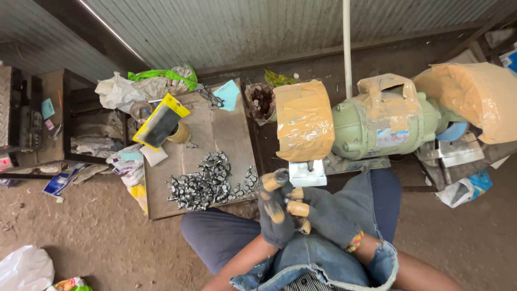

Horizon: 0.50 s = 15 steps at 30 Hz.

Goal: The person sits on the floor at a bench grinder and sharpens small metal pieces one at a time, holding each piece against the spinning grinding wheel with sparks flying, then places the finished piece on a metal tray with a growing pile of ground pieces.

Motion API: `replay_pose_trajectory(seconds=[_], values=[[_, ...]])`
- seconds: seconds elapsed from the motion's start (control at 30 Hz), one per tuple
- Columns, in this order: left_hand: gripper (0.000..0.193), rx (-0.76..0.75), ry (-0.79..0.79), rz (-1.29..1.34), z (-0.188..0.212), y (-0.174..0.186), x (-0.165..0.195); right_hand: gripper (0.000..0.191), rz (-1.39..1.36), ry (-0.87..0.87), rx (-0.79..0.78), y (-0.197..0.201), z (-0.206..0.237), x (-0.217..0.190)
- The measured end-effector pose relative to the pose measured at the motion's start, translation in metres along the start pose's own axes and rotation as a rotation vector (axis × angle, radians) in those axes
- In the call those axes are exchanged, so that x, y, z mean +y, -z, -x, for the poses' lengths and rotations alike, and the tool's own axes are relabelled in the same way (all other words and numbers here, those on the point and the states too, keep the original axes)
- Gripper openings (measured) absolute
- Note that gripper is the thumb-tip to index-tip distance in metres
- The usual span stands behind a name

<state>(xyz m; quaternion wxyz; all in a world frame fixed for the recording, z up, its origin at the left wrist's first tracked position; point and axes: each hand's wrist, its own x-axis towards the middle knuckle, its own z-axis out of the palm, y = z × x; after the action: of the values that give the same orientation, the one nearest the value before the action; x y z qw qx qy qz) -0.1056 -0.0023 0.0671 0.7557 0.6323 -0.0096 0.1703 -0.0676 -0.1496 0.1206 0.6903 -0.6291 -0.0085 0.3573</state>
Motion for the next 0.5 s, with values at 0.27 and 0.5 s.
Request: replay_pose_trajectory(seconds=[0.27,0.5], values=[[0.027,-0.125,-0.222,-0.539,-0.045,-0.005,0.036,0.025,1.012,0.511,0.431,0.031,0.006,-0.012],[0.047,-0.435,-0.245,-0.883,-0.096,0.004,0.016,0.029,1.099,0.477,0.533,0.047,-0.013,-0.013]])
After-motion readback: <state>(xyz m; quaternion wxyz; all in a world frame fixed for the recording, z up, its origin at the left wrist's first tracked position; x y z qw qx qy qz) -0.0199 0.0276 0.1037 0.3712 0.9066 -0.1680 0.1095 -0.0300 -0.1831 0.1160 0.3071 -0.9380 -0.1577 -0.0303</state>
